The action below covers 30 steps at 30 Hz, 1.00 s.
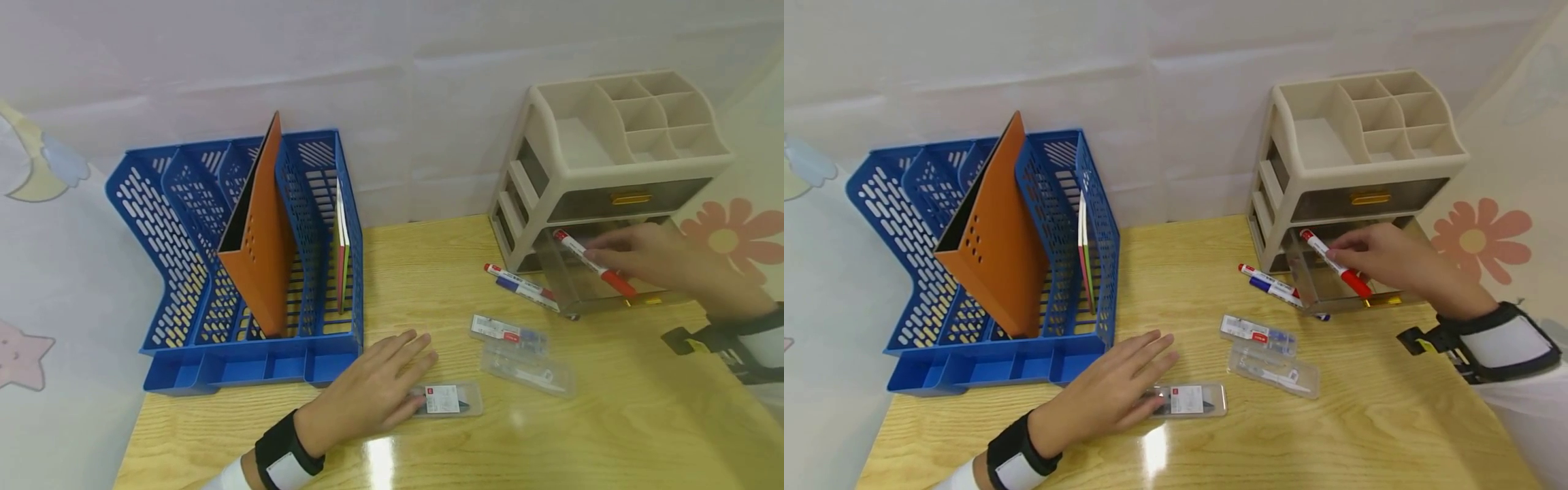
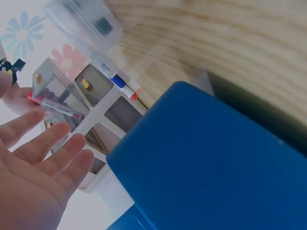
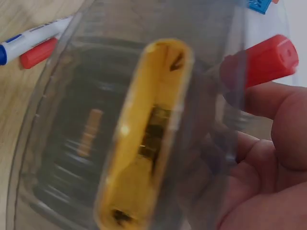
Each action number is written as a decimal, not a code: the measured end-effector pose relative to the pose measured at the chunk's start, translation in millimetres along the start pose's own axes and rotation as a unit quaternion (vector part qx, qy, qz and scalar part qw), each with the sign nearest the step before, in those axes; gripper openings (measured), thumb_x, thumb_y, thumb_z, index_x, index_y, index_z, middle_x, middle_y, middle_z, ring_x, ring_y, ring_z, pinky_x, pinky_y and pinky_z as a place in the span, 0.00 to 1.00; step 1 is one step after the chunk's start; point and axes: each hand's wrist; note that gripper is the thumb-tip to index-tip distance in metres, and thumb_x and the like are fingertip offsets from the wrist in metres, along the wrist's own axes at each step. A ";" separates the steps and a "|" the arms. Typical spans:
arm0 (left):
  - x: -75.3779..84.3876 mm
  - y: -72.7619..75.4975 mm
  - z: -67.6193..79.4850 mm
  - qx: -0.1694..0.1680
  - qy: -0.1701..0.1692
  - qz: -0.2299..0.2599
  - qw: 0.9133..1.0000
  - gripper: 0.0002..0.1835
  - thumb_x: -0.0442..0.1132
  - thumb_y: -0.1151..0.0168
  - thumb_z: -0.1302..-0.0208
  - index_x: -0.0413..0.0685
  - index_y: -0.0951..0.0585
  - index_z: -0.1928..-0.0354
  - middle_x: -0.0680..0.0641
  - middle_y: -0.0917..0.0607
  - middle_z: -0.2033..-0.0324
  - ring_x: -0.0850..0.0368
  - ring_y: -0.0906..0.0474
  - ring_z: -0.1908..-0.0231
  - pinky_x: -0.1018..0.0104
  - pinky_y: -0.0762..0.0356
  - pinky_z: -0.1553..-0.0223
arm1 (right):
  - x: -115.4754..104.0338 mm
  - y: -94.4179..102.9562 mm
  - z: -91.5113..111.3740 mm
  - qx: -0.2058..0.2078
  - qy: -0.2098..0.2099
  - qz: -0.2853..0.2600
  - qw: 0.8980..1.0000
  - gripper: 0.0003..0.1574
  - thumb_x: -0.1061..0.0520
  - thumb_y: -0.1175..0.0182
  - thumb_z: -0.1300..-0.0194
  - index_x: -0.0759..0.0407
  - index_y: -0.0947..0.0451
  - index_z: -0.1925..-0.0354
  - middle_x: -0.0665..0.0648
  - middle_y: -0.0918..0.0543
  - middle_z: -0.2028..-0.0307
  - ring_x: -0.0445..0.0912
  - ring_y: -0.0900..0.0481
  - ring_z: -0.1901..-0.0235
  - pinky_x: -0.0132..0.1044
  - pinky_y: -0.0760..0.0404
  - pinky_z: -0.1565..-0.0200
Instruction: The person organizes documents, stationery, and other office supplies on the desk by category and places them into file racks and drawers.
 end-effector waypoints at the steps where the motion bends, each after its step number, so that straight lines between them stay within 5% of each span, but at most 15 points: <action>1: 0.7 -0.3 -0.1 -0.007 0.003 0.003 1.000 0.32 0.54 0.35 0.32 0.45 0.25 0.31 0.39 0.24 0.31 0.43 0.28 0.30 0.52 0.23 0.33 | 0.9 -0.9 -2.0 -0.002 -0.001 -0.002 1.000 0.28 0.48 0.42 0.23 0.71 0.20 0.40 0.56 0.12 0.65 0.44 0.25 0.70 0.37 0.26 0.69; 5: 2.3 -2.1 -0.3 -0.030 0.012 0.009 0.999 0.32 0.55 0.37 0.30 0.47 0.26 0.29 0.40 0.25 0.29 0.42 0.29 0.29 0.51 0.23 0.34 | 3.5 -5.5 -9.2 -0.011 0.004 -0.025 1.000 0.28 0.49 0.43 0.23 0.73 0.21 0.41 0.62 0.11 0.58 0.47 0.19 0.63 0.39 0.21 0.63; 12: 2.4 -4.7 0.2 -0.065 0.018 -0.008 0.998 0.34 0.60 0.42 0.27 0.50 0.29 0.26 0.40 0.29 0.27 0.42 0.30 0.28 0.51 0.24 0.33 | 1.5 -14.7 -19.7 -0.021 -0.010 -0.043 0.999 0.31 0.48 0.42 0.24 0.75 0.23 0.41 0.60 0.10 0.62 0.49 0.13 0.66 0.45 0.15 0.65; 24: 2.7 -4.3 -4.0 -0.101 0.031 -0.006 0.994 0.34 0.60 0.47 0.24 0.52 0.32 0.24 0.42 0.31 0.25 0.42 0.32 0.27 0.51 0.29 0.28 | -8.3 -26.6 -29.9 -0.011 -0.002 -0.012 1.000 0.22 0.54 0.39 0.29 0.72 0.23 0.47 0.53 0.11 0.68 0.43 0.16 0.71 0.41 0.19 0.66; 30: 2.6 -5.3 -6.0 -0.102 0.035 -0.005 0.994 0.33 0.59 0.46 0.24 0.52 0.32 0.24 0.42 0.30 0.26 0.42 0.32 0.27 0.51 0.29 0.28 | -9.2 -29.2 -31.9 -0.003 0.000 0.010 1.000 0.24 0.50 0.38 0.29 0.70 0.22 0.48 0.57 0.10 0.66 0.43 0.16 0.70 0.49 0.18 0.61</action>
Point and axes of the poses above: each hand's wrist, its own z-axis away from the middle knuckle, its own y-axis out of the back of the hand, x = y × z
